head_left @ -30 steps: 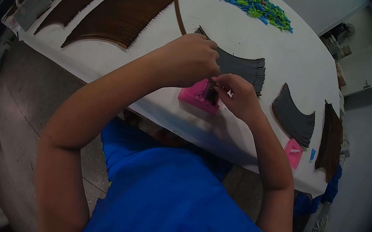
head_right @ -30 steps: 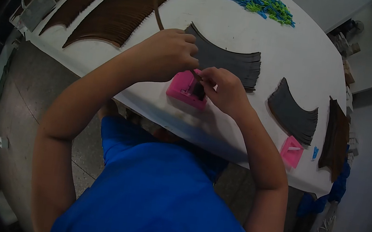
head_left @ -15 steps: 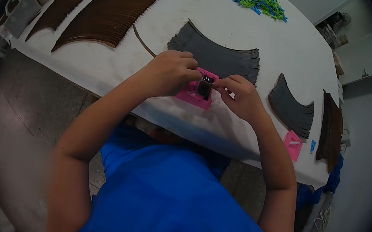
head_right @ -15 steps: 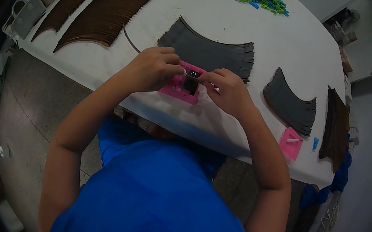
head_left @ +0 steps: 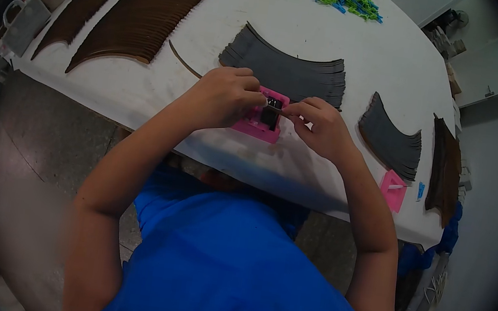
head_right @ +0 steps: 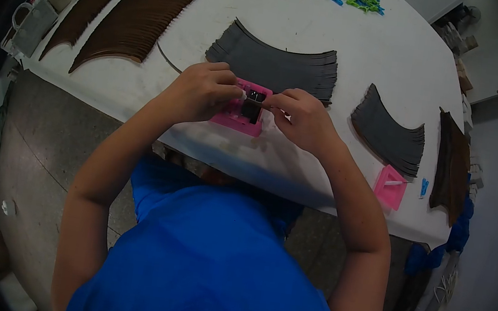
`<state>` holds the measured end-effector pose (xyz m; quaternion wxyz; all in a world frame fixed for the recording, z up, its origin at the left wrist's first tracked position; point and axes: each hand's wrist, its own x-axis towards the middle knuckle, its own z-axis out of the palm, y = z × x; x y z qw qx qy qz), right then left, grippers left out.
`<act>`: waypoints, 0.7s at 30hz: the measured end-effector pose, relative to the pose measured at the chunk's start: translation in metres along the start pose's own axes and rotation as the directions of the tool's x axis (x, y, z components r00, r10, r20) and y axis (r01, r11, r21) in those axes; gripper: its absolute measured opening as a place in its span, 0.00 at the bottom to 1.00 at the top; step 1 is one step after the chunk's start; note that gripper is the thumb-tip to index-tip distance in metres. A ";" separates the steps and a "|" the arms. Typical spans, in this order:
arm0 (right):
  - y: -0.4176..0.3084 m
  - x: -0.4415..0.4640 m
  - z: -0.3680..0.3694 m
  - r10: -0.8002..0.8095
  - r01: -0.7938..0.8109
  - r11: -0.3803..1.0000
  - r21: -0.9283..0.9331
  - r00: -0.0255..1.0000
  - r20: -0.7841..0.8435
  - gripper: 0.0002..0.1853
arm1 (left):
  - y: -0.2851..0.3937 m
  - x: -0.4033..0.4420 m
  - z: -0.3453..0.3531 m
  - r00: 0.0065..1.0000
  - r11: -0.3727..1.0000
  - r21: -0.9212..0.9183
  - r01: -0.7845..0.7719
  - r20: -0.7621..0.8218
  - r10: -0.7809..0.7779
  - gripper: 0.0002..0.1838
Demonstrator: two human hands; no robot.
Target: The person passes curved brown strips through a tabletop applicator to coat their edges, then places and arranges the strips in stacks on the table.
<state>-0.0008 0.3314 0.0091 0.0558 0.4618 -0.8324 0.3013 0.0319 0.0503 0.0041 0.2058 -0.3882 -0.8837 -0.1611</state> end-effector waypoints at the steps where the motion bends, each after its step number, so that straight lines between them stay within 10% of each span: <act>1: 0.000 -0.001 -0.001 0.007 -0.007 1.000 -0.010 1.000 0.009 0.13 | 0.000 0.000 0.001 1.000 1.000 -0.010 -0.002 -0.006 0.002 0.15; 21: 0.034 -0.140 -0.089 0.316 -0.331 0.916 -0.227 0.943 -0.103 0.08 | 0.003 0.010 0.015 0.995 0.994 -0.097 -0.054 -0.093 0.045 0.11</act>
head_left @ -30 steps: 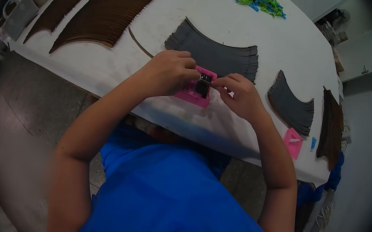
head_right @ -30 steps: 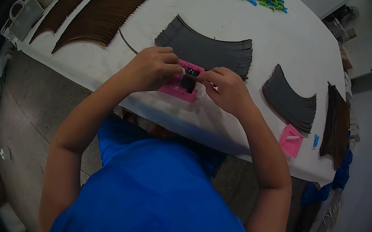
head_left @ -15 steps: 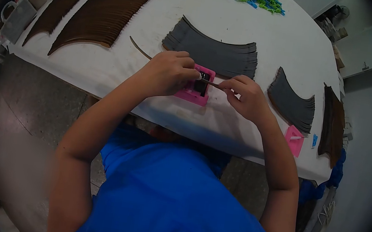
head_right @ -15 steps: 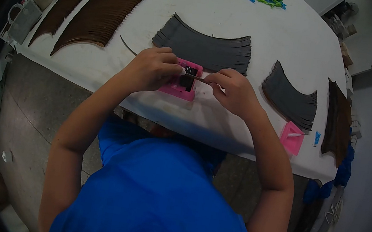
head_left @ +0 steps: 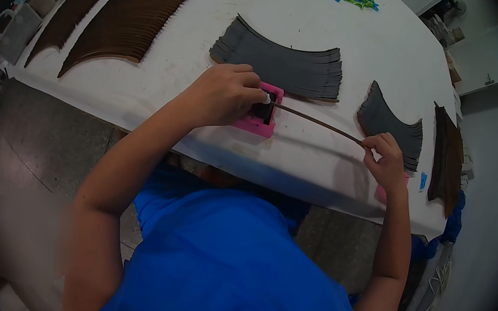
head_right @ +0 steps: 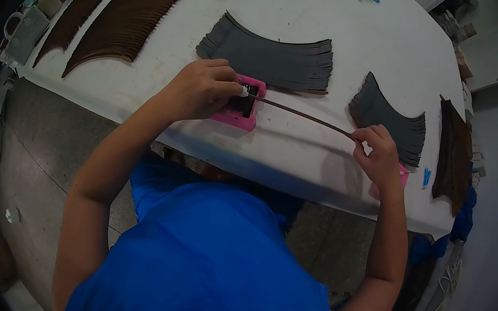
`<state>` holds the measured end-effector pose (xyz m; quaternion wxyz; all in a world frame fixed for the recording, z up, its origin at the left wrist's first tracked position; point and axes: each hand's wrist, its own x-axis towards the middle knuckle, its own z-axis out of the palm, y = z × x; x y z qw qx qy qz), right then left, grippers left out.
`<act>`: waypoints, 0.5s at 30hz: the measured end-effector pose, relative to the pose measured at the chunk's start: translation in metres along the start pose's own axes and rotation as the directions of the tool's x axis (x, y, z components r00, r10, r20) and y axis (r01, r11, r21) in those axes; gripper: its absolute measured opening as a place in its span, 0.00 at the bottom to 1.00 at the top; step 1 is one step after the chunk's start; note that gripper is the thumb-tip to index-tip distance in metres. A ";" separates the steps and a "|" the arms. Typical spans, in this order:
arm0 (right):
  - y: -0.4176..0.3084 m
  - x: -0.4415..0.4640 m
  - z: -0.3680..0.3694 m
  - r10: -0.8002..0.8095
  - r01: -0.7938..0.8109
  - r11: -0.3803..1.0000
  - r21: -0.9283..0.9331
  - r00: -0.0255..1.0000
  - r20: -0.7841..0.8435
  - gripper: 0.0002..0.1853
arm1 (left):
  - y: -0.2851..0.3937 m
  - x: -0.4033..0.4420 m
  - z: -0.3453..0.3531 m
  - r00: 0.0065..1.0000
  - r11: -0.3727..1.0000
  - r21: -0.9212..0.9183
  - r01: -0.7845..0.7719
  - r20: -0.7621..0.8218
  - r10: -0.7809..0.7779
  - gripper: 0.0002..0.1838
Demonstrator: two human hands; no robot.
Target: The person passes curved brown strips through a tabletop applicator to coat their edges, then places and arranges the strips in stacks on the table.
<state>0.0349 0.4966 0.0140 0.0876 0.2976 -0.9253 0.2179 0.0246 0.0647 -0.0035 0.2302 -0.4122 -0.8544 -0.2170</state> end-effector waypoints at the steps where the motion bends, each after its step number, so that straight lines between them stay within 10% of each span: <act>1: 0.001 -0.002 0.000 -0.026 0.025 1.000 -0.011 1.000 -0.018 0.08 | 0.000 0.001 0.000 1.000 1.000 0.013 -0.011 0.009 0.011 0.11; 15: -0.001 0.007 -0.034 -0.062 0.046 0.984 -0.174 0.995 -0.083 0.10 | 0.006 0.014 0.010 0.999 1.000 0.014 -0.024 0.039 0.024 0.12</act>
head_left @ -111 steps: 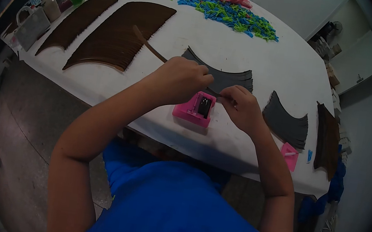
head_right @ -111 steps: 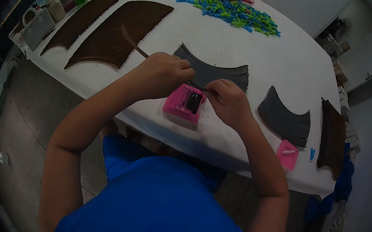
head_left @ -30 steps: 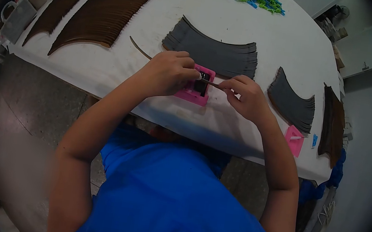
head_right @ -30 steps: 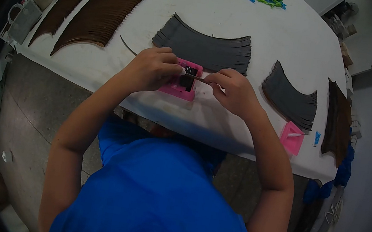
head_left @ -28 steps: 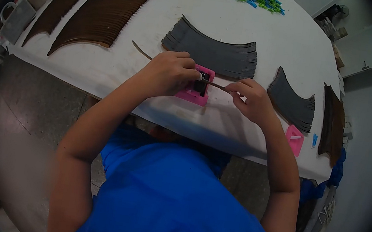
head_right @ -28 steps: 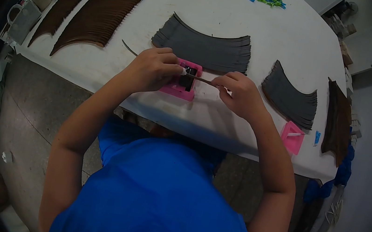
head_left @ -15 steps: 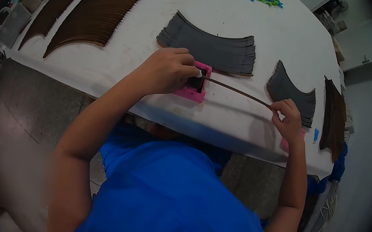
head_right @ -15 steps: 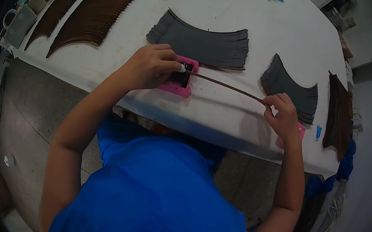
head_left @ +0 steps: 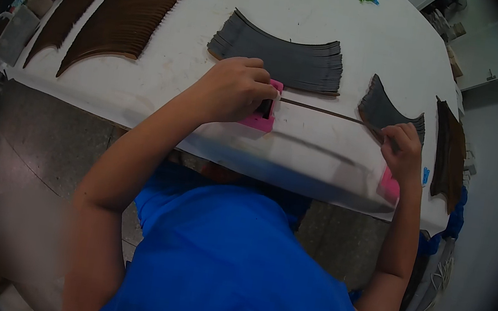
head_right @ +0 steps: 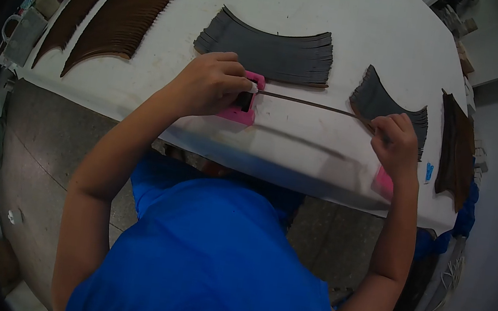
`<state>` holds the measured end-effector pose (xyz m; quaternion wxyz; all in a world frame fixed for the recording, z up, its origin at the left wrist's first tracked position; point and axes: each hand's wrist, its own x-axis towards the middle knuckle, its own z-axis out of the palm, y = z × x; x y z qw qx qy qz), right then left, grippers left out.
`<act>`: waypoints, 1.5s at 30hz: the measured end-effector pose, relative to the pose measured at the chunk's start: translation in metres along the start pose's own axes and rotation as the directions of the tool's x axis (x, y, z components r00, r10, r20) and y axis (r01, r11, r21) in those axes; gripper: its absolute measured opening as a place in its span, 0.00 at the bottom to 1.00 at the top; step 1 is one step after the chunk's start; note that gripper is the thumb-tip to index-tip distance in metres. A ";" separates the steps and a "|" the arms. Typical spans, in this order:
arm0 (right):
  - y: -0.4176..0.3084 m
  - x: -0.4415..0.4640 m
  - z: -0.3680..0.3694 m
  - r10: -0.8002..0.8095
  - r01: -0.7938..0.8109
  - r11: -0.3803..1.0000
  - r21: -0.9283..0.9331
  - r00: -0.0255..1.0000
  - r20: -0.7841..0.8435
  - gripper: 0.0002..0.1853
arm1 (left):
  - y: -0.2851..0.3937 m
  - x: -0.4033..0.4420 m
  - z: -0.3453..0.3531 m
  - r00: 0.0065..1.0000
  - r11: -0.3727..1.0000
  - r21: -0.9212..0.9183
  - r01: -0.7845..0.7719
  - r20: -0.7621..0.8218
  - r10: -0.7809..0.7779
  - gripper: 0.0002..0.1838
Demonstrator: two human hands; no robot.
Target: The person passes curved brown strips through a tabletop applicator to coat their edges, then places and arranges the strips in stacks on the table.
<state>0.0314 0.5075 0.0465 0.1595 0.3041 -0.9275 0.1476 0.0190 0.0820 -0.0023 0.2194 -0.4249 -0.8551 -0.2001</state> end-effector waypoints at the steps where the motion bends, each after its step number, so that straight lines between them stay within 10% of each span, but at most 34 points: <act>1: 0.004 0.004 -0.006 -0.046 0.043 0.998 -0.046 0.997 -0.060 0.11 | 0.002 0.003 0.004 1.000 1.000 -0.019 0.013 -0.022 -0.014 0.11; 15: -0.013 0.092 -0.099 -0.171 0.133 0.973 -0.189 0.964 -0.202 0.10 | 0.024 0.031 -0.006 0.959 0.886 -0.373 0.277 0.044 -0.281 0.09; 17: 0.001 0.091 -0.102 -0.134 0.108 0.984 -0.142 0.972 -0.191 0.10 | 0.017 0.028 -0.018 0.816 0.238 -0.803 0.546 0.446 -0.369 0.07; 20: 0.037 0.075 -0.081 0.183 -0.198 0.874 0.445 0.980 0.076 0.08 | 0.003 0.019 -0.037 0.856 -0.089 -0.900 0.426 0.433 -0.280 0.06; 23: 0.046 0.060 -0.056 0.153 -0.314 0.693 0.649 0.944 0.293 0.05 | -0.005 0.007 -0.047 0.851 -0.343 -0.881 0.326 0.431 -0.300 0.07; 30: 0.008 0.025 0.017 0.106 -0.489 -0.069 0.870 0.863 0.494 0.05 | -0.019 -0.027 -0.047 0.808 -0.472 -0.851 0.231 0.438 -0.394 0.08; 32: -0.016 0.026 0.027 0.026 -0.375 -0.454 0.808 0.901 0.433 0.09 | -0.025 -0.040 -0.043 0.777 -0.504 -0.842 0.192 0.444 -0.446 0.08; 35: -0.034 0.026 0.042 0.046 -0.196 -0.621 0.759 0.958 0.284 0.14 | -0.030 -0.052 -0.046 0.821 -0.517 -0.846 0.132 0.385 -0.422 0.07; 45: -0.062 0.049 0.073 0.120 0.055 -0.519 0.853 0.993 0.009 0.22 | -0.033 -0.071 -0.049 0.838 -0.486 -0.873 0.024 0.282 -0.466 0.05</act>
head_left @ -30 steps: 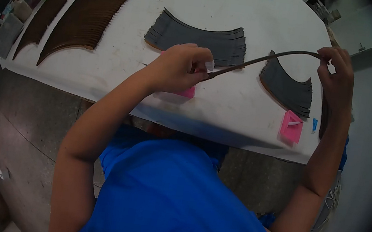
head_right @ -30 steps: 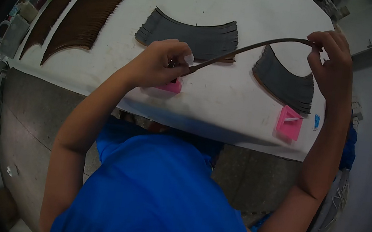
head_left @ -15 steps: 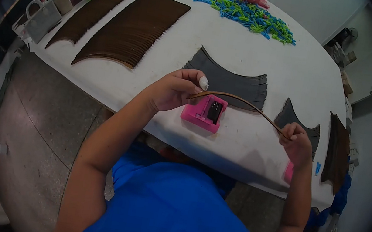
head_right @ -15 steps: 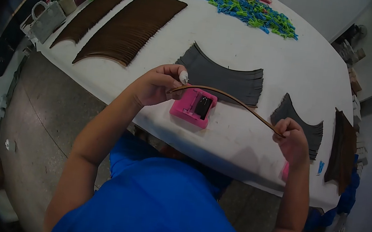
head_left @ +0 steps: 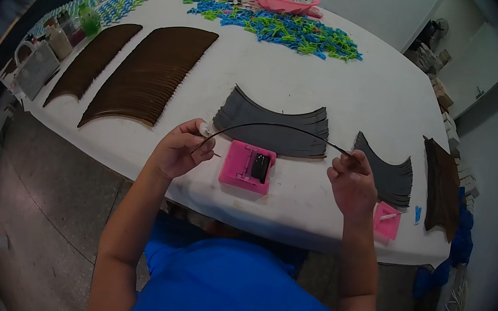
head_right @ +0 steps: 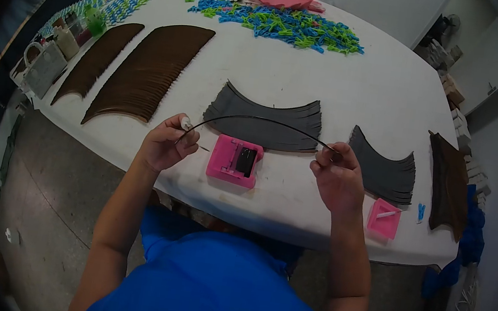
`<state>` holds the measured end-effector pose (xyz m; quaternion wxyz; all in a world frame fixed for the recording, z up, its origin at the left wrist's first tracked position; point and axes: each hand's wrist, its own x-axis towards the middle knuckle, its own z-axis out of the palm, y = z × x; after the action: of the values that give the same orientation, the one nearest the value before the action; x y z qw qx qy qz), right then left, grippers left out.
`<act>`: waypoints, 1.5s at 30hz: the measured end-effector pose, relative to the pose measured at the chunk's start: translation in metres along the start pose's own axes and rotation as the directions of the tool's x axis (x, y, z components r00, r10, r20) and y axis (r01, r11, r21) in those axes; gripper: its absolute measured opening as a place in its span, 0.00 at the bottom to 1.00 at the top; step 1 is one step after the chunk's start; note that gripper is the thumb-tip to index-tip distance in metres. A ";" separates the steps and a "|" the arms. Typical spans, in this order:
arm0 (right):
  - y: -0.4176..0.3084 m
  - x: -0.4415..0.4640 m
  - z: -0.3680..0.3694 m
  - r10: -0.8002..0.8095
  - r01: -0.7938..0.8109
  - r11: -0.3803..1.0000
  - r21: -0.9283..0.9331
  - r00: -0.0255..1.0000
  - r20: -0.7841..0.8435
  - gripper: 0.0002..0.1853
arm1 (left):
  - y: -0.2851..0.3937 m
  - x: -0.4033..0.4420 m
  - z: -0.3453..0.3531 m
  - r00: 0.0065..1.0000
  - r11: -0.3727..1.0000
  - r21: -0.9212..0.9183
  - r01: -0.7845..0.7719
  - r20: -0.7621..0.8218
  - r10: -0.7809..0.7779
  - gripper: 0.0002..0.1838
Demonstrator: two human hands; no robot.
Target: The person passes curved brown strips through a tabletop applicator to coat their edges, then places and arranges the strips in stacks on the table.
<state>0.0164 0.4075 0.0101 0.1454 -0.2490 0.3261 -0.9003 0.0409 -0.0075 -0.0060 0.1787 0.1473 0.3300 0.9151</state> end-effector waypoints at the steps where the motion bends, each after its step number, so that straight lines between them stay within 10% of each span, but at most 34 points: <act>1: 0.005 0.001 -0.002 -0.027 0.026 1.000 -0.015 0.999 -0.030 0.21 | 0.000 -0.001 -0.003 1.000 1.000 -0.007 -0.007 -0.001 0.007 0.06; 33: 0.075 0.016 0.020 -0.226 0.202 0.956 -0.214 0.970 -0.091 0.09 | -0.011 -0.005 -0.004 0.999 0.987 0.157 0.044 0.019 -0.047 0.09; 45: 0.021 0.071 -0.009 -0.230 0.182 0.958 -0.223 0.950 -0.211 0.11 | 0.027 0.066 -0.020 0.991 0.957 -0.259 -0.132 0.002 0.137 0.06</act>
<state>-0.0455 0.3659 0.0155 -0.0151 -0.1871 0.4024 -0.8960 -0.0320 -0.0104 0.0069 0.1371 0.1541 0.1956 0.9588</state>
